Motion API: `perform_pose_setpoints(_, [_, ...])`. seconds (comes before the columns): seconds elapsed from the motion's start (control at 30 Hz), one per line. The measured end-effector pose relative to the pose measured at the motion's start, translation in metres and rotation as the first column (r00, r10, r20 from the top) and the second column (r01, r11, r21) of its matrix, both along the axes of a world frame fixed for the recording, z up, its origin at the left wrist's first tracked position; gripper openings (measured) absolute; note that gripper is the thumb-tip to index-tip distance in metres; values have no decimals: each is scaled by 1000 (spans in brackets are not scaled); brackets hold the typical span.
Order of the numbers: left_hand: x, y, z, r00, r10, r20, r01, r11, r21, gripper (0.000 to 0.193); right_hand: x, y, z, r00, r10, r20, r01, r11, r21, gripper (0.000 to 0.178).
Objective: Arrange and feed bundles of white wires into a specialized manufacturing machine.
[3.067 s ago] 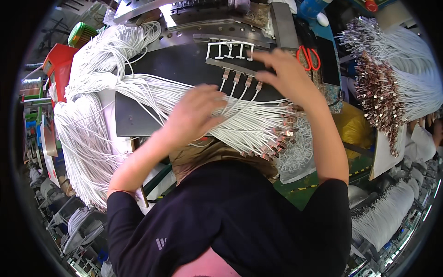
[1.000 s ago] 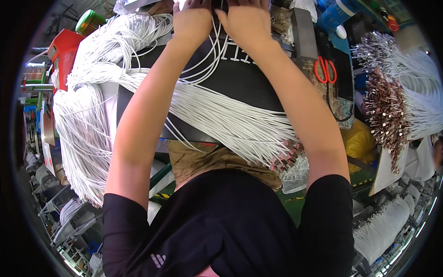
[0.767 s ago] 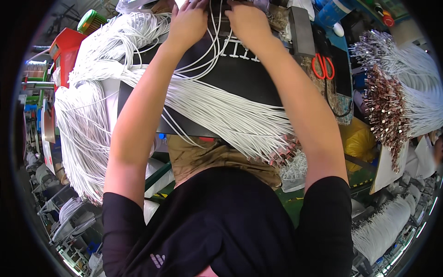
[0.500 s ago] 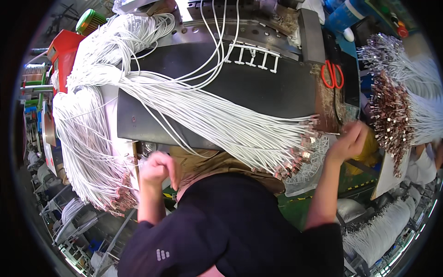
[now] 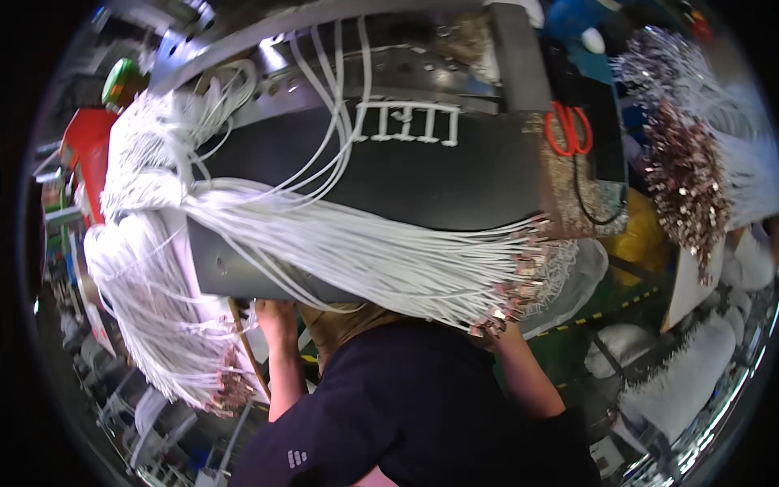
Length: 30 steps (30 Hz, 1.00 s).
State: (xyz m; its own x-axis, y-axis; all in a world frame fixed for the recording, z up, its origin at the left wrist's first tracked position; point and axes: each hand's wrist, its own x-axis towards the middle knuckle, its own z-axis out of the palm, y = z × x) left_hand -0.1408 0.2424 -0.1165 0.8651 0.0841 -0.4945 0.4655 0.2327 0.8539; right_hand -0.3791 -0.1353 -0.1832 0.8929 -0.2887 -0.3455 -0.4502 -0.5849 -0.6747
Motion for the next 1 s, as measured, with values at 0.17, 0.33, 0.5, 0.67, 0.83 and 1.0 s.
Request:
perform_pose_setpoints(0.17, [-3,0,-4,999,33,-27,-28,985,169,29,10,2,-1,999,32,-38,-32,999,12,30])
perform_pose_setpoints(0.33, [3,6,-2,998,-36,-43,45,970,238,34,-4,-3,-5,996,55,-63,-54,998,25,35])
perform_pose_setpoints(0.5, [1,9,3,997,-66,-42,71,985,159,31,-30,8,-11,992,113,-51,-111,993,42,40])
perform_pose_setpoints(0.67, [-18,-10,-2,970,-242,31,196,850,488,28,-11,7,22,960,-221,-174,281,732,620,41])
perform_pose_setpoints(0.83, [-36,-34,43,686,-702,192,333,537,775,27,38,-102,134,982,-46,-185,115,917,383,26])
perform_pose_setpoints(1.0, [-1,-105,132,161,-852,498,186,522,833,31,104,-119,227,909,-221,352,-15,829,559,27])
